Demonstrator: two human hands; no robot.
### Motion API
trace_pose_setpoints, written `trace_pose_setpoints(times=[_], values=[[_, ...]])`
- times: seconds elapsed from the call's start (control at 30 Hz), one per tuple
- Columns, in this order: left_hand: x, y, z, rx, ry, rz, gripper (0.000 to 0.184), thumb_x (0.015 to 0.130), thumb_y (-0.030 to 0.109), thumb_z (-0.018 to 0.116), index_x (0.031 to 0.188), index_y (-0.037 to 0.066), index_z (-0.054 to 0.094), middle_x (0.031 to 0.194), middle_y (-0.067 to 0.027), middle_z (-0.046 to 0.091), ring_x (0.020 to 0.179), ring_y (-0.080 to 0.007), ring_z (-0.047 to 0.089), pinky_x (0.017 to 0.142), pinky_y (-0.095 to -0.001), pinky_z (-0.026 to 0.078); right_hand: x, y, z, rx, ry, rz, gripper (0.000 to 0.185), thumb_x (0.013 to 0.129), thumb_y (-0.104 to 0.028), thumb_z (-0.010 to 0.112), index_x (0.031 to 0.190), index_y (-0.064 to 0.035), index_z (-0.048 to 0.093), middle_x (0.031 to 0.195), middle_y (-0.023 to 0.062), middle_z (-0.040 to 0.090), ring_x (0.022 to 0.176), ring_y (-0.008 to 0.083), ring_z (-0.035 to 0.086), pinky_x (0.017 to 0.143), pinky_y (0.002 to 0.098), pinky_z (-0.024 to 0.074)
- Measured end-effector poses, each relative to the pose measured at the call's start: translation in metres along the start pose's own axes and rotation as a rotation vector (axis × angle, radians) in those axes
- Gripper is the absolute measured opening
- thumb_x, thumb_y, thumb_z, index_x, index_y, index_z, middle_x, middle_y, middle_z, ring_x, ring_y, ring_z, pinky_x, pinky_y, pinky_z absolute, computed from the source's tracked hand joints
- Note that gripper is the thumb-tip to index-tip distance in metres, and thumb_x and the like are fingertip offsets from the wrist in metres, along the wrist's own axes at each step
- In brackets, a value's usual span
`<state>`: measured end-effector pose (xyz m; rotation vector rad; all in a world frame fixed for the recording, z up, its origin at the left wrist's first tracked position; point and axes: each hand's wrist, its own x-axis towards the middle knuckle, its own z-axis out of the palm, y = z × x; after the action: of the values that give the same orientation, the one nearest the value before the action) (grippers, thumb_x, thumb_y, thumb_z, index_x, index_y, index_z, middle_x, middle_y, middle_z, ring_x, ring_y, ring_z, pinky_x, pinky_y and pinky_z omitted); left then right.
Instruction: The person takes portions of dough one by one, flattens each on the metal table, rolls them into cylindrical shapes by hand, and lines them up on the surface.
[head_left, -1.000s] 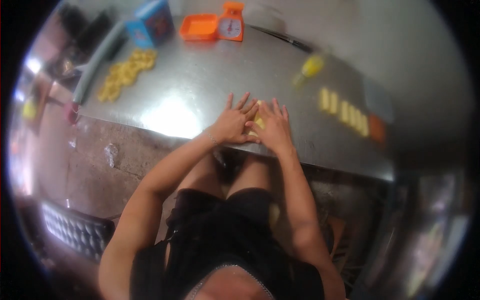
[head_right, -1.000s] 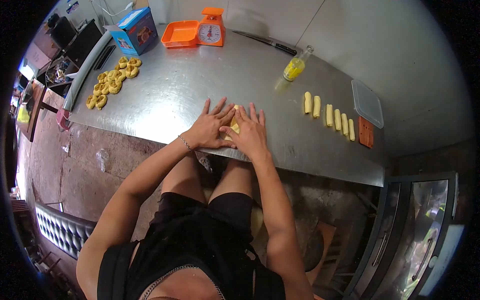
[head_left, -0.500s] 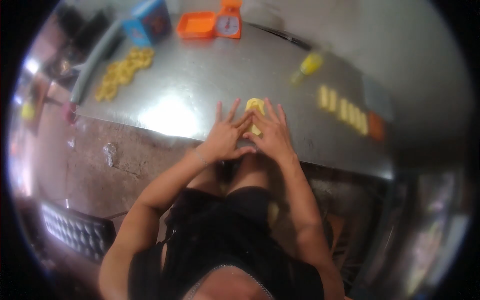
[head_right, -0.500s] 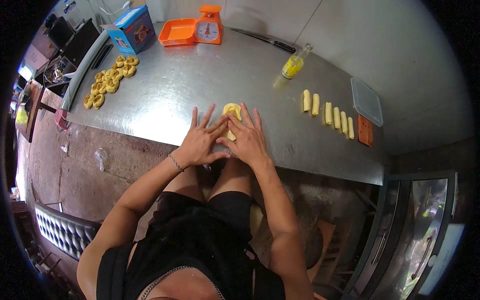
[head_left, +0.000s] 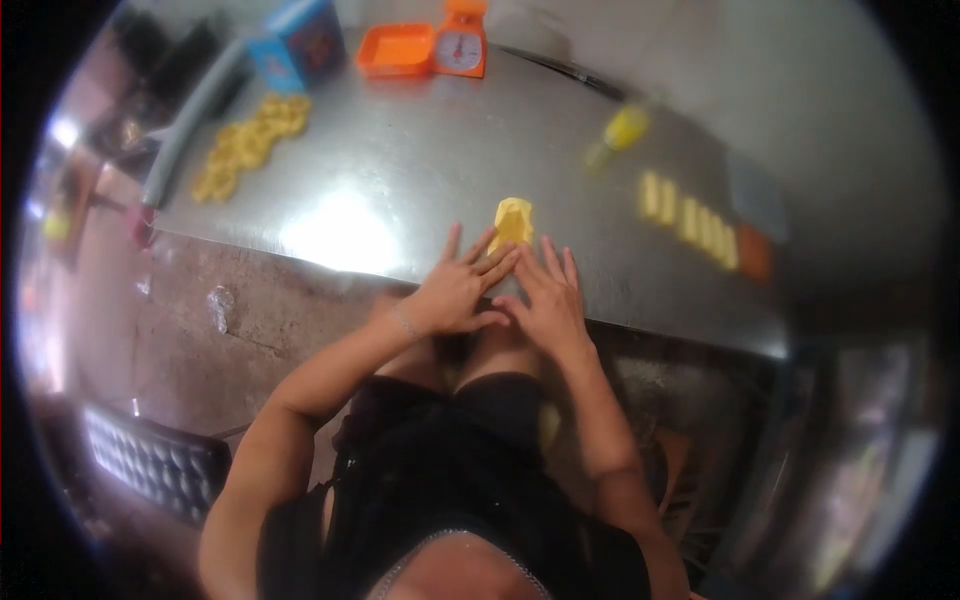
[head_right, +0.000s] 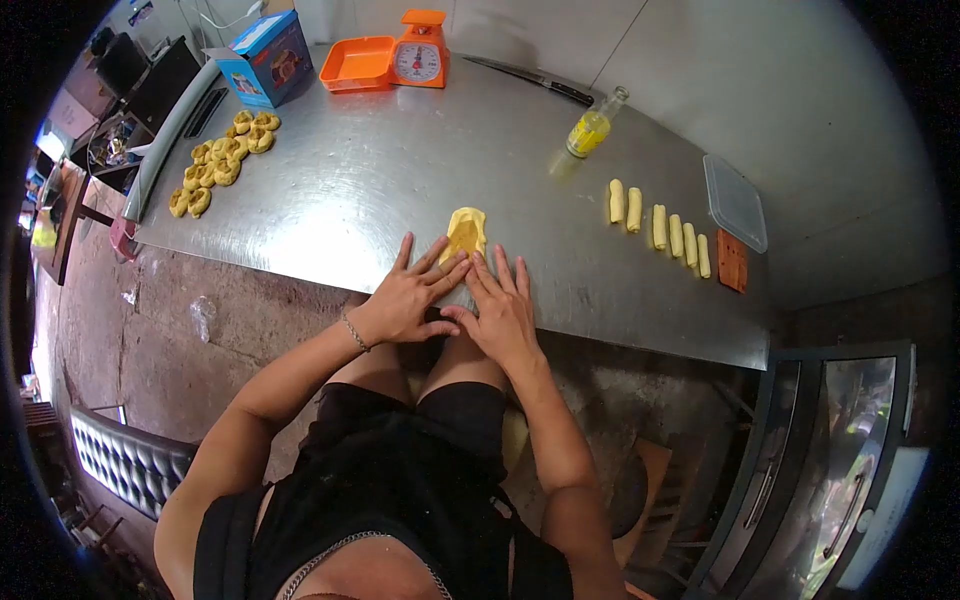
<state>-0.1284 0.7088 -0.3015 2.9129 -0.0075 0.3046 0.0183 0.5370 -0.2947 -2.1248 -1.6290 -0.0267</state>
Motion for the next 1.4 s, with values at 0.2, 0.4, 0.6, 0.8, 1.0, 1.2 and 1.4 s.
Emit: trace_pose_setpoints(times=[0.2,0.4,0.6,0.8,1.0,1.2,1.4], values=[[-0.009,0.0,0.002,0.045,-0.034,-0.01,0.1,0.095,0.07,0.062,0.169,0.008,0.034,0.176,-0.011,0.034,0.167,-0.0345,0.015,0.129,-0.072,0.002,-0.011,-0.009,0.003,-0.055,-0.016,0.066,0.082,0.097,-0.061,0.067,0.149,0.0018,0.061,0.157,0.0211,0.058,0.158,0.047,0.034,0.128,0.0663,0.0173],[0.017,-0.015,-0.002,0.107,0.128,-0.046,0.093,0.097,0.064,0.062,0.166,0.004,0.04,0.174,-0.0127,0.036,0.166,-0.0366,0.018,0.13,-0.0702,0.005,0.019,0.008,-0.006,-0.092,0.018,0.024,0.083,0.102,-0.062,0.059,0.155,0.0018,0.055,0.161,0.0212,0.053,0.16,0.0448,0.031,0.129,0.0652,0.0147],[0.042,-0.028,-0.007,0.032,0.142,-0.025,0.11,0.092,0.079,0.058,0.168,0.005,0.034,0.173,-0.0159,0.038,0.166,-0.04,0.018,0.128,-0.073,0.007,0.044,0.032,0.005,-0.039,-0.081,0.055,0.084,0.104,-0.068,0.051,0.157,-0.0025,0.053,0.163,0.0192,0.052,0.162,0.0422,0.029,0.13,0.0647,0.0138],[0.07,-0.043,-0.006,0.011,-0.173,-0.159,0.123,0.084,0.087,0.062,0.169,0.004,0.032,0.176,-0.0167,0.031,0.166,-0.0415,0.012,0.127,-0.0742,0.01,0.081,0.041,-0.003,-0.053,-0.162,0.086,0.084,0.104,-0.069,0.051,0.158,-0.0046,0.053,0.165,0.0186,0.05,0.162,0.0421,0.027,0.129,0.0656,0.015],[0.057,-0.049,-0.005,0.156,0.117,-0.173,0.123,0.084,0.083,0.065,0.169,0.001,0.03,0.177,-0.0183,0.028,0.166,-0.0425,0.013,0.128,-0.0727,0.01,0.061,0.031,-0.008,-0.08,0.057,0.019,0.087,0.101,-0.07,0.054,0.157,-0.0023,0.054,0.164,0.0204,0.05,0.162,0.0426,0.028,0.129,0.066,0.0151],[0.015,-0.04,0.002,-0.053,-0.017,0.037,0.114,0.086,0.081,0.064,0.165,0.002,0.041,0.173,-0.016,0.037,0.166,-0.0361,0.021,0.128,-0.0728,0.011,0.007,0.018,-0.001,0.025,-0.07,0.067,0.091,0.097,-0.072,0.059,0.154,-0.0011,0.056,0.163,0.0212,0.051,0.16,0.0439,0.032,0.129,0.0649,0.0152],[0.021,-0.045,-0.02,0.061,-0.099,-0.009,0.111,0.087,0.084,0.06,0.163,0.004,0.045,0.17,-0.0125,0.044,0.164,-0.0342,0.025,0.132,-0.0657,0.011,0.014,0.025,-0.007,0.007,-0.065,0.089,0.093,0.097,-0.074,0.057,0.154,-0.0001,0.057,0.161,0.0183,0.055,0.16,0.0417,0.032,0.13,0.0645,0.0138]])
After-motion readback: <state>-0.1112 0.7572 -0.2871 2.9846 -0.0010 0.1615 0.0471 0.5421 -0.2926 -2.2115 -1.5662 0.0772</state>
